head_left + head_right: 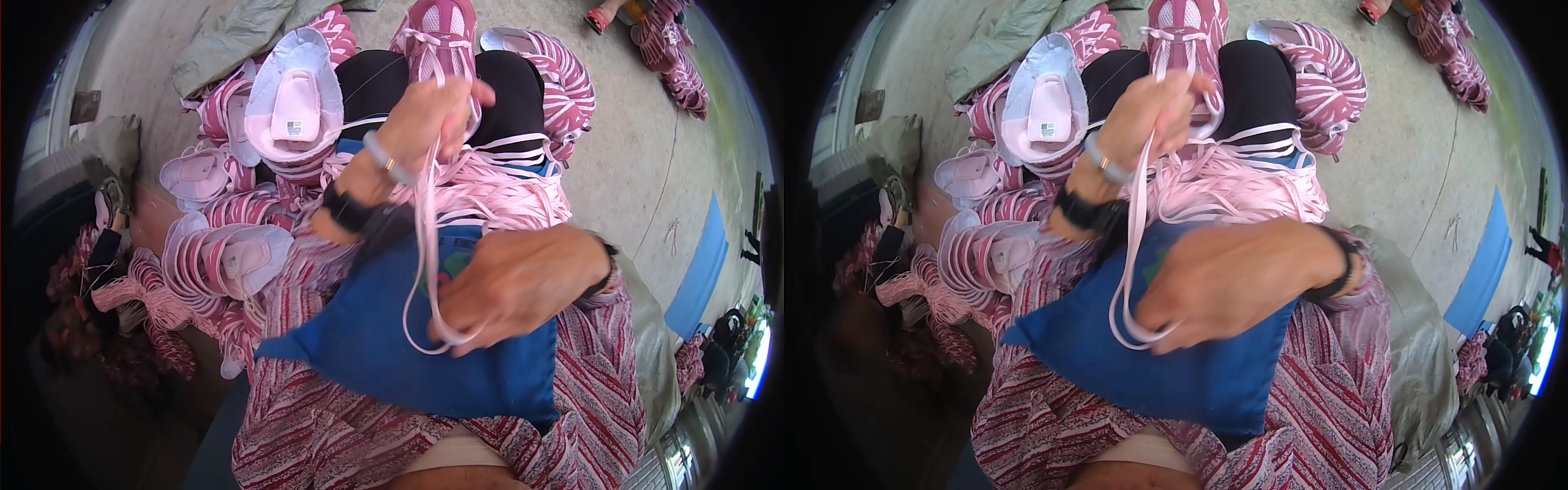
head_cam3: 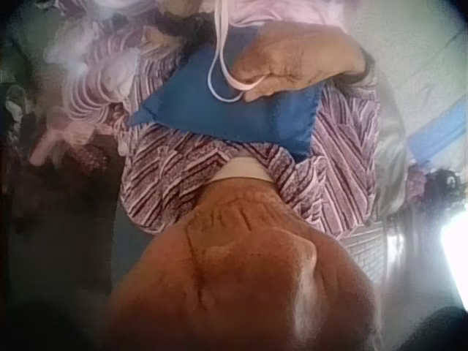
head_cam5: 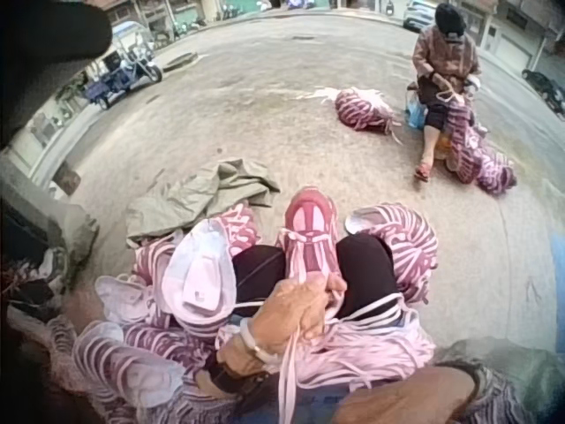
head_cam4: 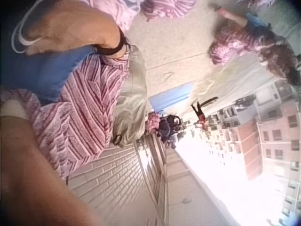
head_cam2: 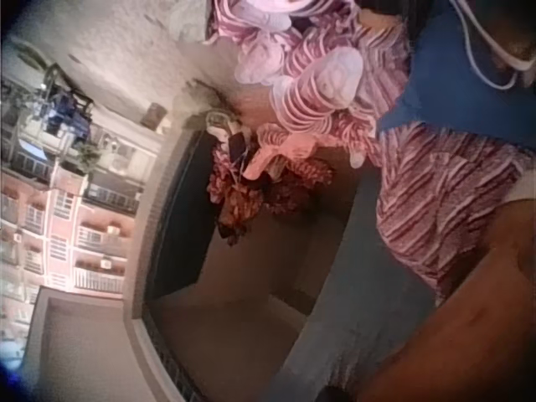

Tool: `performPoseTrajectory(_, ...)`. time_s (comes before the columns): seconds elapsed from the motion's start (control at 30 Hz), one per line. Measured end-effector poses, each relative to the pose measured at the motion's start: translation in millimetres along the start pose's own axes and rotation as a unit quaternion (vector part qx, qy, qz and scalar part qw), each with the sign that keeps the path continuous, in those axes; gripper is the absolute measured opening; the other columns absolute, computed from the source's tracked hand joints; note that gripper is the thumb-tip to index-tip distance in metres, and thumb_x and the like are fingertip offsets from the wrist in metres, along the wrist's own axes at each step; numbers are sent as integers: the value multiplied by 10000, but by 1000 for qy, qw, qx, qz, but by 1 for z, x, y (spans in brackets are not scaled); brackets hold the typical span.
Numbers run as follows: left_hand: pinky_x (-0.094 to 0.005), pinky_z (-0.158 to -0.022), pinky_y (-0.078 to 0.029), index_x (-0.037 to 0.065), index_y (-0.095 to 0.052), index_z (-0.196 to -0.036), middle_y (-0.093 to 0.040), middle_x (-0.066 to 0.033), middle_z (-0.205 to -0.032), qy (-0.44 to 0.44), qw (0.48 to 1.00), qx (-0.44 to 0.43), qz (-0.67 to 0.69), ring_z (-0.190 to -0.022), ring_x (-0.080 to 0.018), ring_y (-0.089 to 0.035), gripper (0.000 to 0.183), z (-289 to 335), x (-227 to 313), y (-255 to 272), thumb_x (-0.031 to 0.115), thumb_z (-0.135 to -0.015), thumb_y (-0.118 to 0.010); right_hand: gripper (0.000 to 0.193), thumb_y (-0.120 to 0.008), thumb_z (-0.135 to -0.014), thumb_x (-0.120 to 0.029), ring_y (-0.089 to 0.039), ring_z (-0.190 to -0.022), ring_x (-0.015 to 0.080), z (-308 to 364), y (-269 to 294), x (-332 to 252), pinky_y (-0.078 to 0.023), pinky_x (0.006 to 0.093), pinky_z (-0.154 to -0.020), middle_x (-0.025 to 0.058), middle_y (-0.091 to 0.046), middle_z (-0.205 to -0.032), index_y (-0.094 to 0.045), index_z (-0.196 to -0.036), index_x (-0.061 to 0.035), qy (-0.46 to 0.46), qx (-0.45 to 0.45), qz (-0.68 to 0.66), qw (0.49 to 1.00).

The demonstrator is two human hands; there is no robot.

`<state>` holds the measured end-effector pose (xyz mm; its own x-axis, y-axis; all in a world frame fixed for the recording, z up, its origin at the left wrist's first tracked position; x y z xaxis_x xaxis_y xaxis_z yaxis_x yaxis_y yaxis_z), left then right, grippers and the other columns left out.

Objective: Lacing multiple pairs of pink athletic shoes from a large pile.

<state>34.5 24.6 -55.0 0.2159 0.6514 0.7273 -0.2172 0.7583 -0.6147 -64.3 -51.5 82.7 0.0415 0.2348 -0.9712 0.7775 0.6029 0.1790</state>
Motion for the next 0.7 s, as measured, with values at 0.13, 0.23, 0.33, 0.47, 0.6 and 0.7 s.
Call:
performPoseTrajectory(0.13,-188,-388,-294,-36,-577,-1014,-405,64,-505,27,980,-75,-180,-395,-21,-345,386,54,10,-32,320,-981,-430,350,-558,-900,-303,-580,-665,154,100,71,58,-441,283,-532,73,-633,-818,-579,-1060,8,-222,343,19,913)
performPoseTrajectory(0.23,-191,-405,-327,6,-607,-973,-433,43,-521,78,962,-101,-240,-403,-37,-384,383,63,-11,-34,332,-985,-407,394,-419,-961,-337,-411,-481,34,119,91,107,-300,182,-405,58,-655,-870,-579,-1123,-15,-281,479,-115,824)
performPoseTrajectory(0.33,-251,-508,-430,37,-610,-983,-524,-27,-610,84,913,-180,-355,-528,-112,-533,333,53,-41,-57,297,-968,-402,336,-438,-972,-276,-341,-445,5,84,84,155,-276,151,-380,72,-662,-859,-567,-1110,1,-203,534,-337,748)
performPoseTrajectory(0.47,-263,-578,-483,30,-606,-957,-609,-67,-731,180,863,-231,-411,-601,-135,-590,348,59,-40,-56,308,-967,-398,245,-469,-963,-210,-378,-465,13,86,91,175,-323,164,-400,-24,-521,-620,-581,-1034,-3,-117,584,-411,690)
performPoseTrajectory(0.6,-267,-692,-499,5,-542,-1047,-634,-89,-849,20,961,49,-270,-749,-150,-621,393,29,0,30,363,-978,-397,268,-487,-944,-223,-443,-544,36,93,97,158,-370,176,-484,-46,-467,-608,-614,-900,9,-185,525,-240,796)
performPoseTrajectory(0.7,-264,-770,-486,-11,-479,-1117,-637,-118,-970,-38,974,95,-203,-850,-160,-619,432,11,11,40,393,-974,-421,279,-488,-928,-240,-487,-497,123,70,92,130,-401,259,-485,25,-513,-585,-623,-866,-4,-231,434,-99,865)
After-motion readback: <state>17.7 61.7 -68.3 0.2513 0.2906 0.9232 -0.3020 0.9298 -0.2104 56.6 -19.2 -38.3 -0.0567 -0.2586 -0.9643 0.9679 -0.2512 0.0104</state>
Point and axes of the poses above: each hand's wrist, its own z-axis away from the middle knuckle, its own y-axis out of the back of the hand, x = y × z, the point moved 10 cm from there along -z, towards the middle knuckle
